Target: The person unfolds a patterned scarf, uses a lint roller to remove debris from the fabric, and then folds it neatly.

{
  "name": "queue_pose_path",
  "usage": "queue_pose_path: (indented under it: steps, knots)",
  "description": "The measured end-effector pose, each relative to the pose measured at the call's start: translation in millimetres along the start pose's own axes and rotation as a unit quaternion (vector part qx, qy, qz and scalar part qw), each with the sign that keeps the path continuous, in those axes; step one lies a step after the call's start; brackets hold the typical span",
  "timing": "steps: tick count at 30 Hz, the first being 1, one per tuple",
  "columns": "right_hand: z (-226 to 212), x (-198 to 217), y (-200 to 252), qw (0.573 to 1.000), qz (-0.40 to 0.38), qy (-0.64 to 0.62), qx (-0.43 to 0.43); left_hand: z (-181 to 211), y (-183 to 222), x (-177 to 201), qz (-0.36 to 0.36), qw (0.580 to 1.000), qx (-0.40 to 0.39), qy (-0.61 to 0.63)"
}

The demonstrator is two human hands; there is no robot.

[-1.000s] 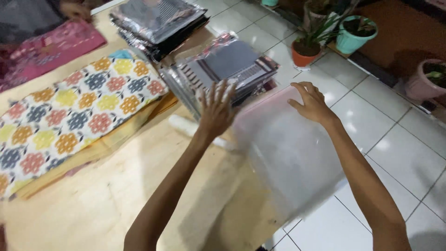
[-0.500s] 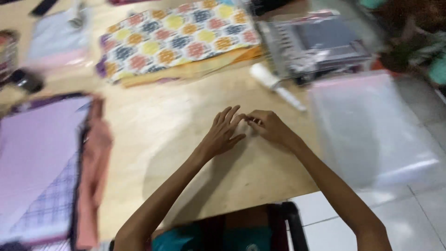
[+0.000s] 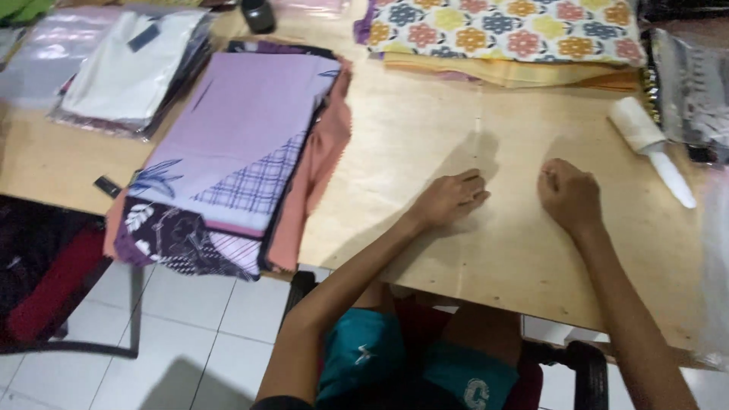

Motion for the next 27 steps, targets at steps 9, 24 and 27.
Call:
queue_pose_path:
  steps: [9, 24, 27]
  knots:
    - [-135, -19, -101, 0.968, -0.091, -0.235, 0.007, -45, 14, 134, 0.119, 0.989, 0.091, -0.002]
    - [-378, -161, -295, 0.933, -0.070, -0.087, 0.343, -220, 105, 283, 0.083, 0.830, 0.433, -0.342]
    - [-377, -190, -313, 0.917, -0.059, -0.065, 0.390, -234, 112, 281, 0.122, 0.833, 0.440, -0.313]
Point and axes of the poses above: each hand's wrist, its own y-axis away from the middle knuckle, its own x-axis out of the back of the hand, z = x × y, the point moved 7 cm from there along -y, towards the middle knuckle, and after that the axes turned 7 degrees about x, right-handed, at the moved point
